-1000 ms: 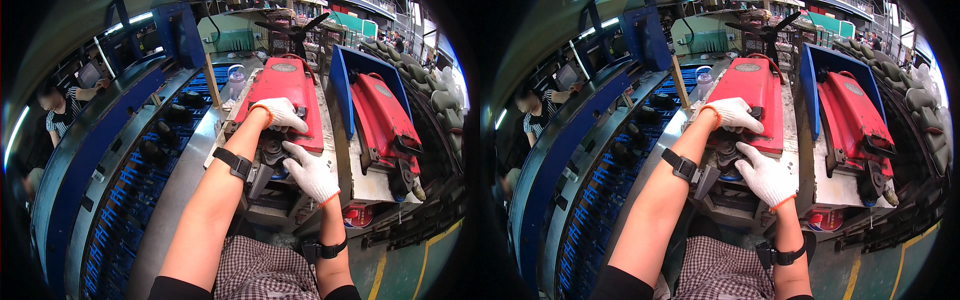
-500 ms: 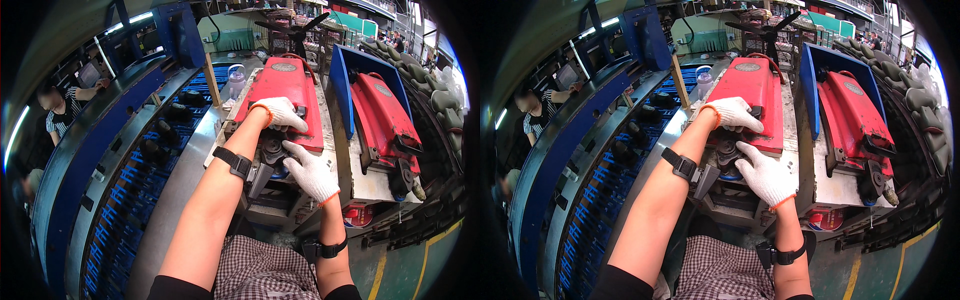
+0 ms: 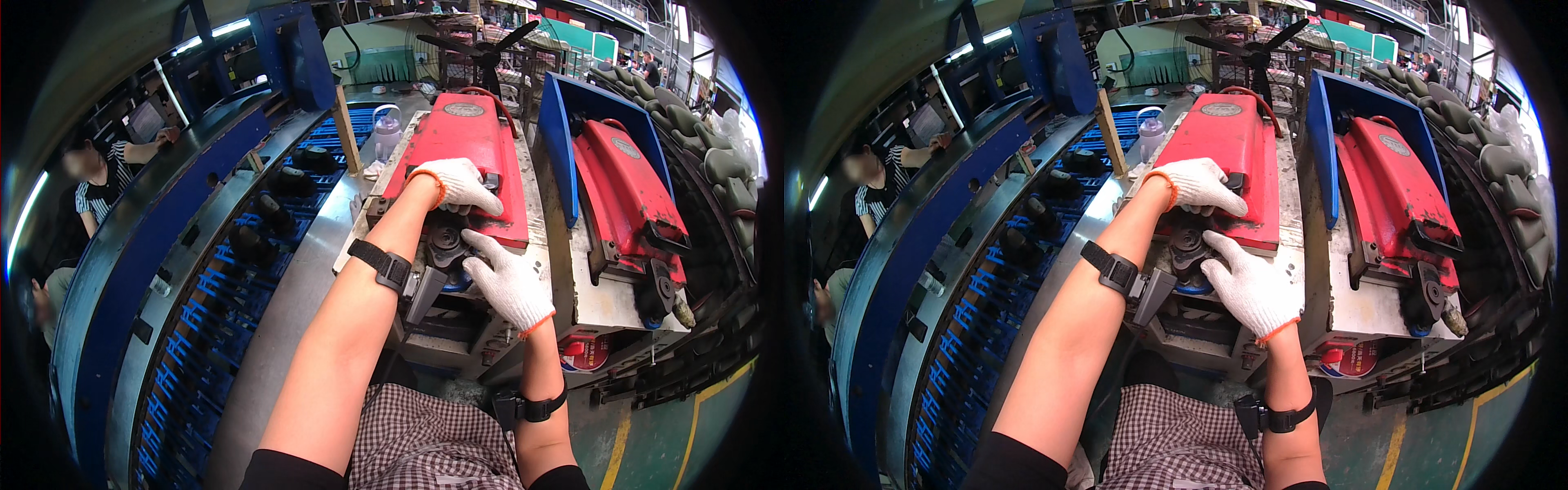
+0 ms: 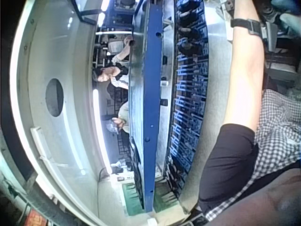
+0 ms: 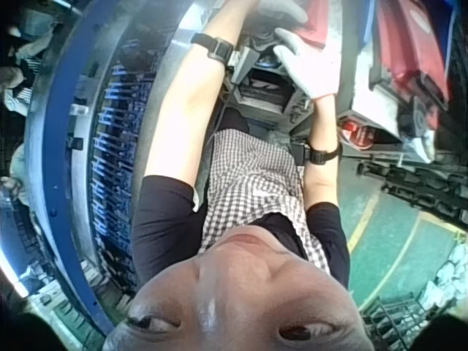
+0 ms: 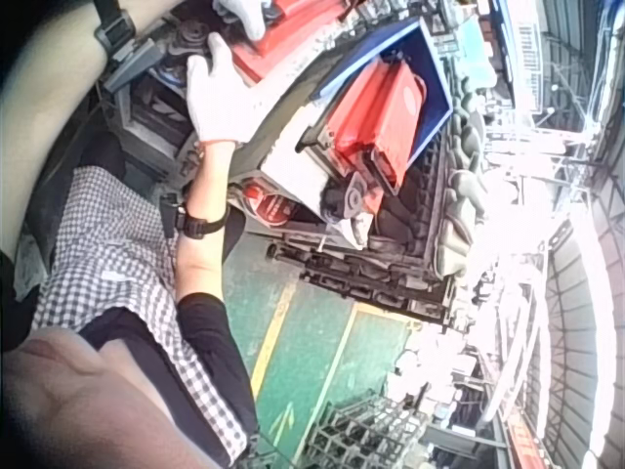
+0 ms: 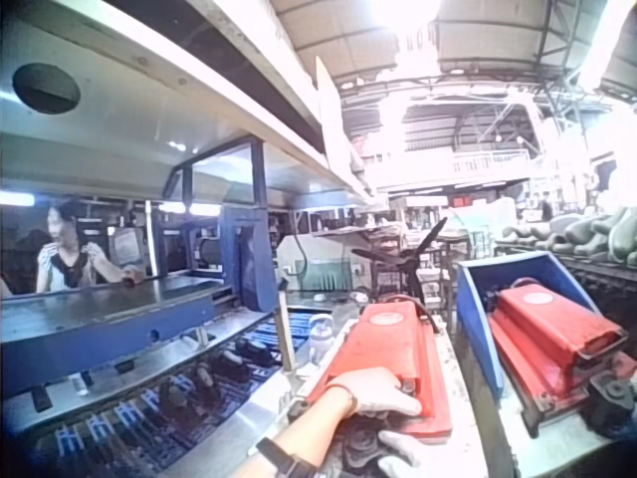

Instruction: Operating an industrial pressing machine to attach or shape shoe soles.

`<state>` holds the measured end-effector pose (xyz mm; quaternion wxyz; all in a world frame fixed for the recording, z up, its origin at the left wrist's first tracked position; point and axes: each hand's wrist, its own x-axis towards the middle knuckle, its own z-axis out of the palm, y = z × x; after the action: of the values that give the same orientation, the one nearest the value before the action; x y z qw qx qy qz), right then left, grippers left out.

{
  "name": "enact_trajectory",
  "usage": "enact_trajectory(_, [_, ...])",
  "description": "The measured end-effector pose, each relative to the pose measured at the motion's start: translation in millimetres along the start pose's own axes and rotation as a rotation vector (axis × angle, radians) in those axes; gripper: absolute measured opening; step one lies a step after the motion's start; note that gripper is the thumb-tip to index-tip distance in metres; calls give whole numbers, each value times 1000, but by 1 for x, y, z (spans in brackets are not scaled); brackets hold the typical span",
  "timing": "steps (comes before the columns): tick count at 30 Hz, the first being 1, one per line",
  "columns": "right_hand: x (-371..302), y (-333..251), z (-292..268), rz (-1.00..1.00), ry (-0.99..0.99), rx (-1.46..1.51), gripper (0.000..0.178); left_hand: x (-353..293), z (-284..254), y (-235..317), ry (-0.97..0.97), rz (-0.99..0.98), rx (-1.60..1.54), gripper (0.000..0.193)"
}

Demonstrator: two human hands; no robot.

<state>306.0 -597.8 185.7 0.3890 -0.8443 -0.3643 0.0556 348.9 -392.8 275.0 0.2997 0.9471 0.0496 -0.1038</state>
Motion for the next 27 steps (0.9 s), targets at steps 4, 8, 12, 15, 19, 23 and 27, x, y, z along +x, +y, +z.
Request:
enact_trajectory(4, [-1, -1, -1, 15, -13, 21, 51, -2, 0, 2, 9, 4, 7, 46])
enact_trajectory(8, [-2, -3, -2, 13, -5, 22, 51, -2, 0, 2, 11, 4, 5, 46])
enact_trajectory(12, [-2, -2, -1, 2, 7, 25, 51, -1, 1, 1, 20, 4, -1, 46])
enact_trajectory(15, [-2, 0, -1, 16, 1, 24, 51, -1, 1, 1, 20, 0, 13, 46])
enact_trajectory(19, [-2, -1, -1, 21, -2, 11, 51, 0, 2, 0, 23, 3, 8, 45])
enact_trajectory(23, [-1, 2, 1, -6, 17, -15, 51, 1, 2, -1, 24, 3, 27, 46])
enact_trajectory(27, [-1, 0, -1, 15, 3, 12, 51, 2, 1, 0, 24, 3, 37, 46])
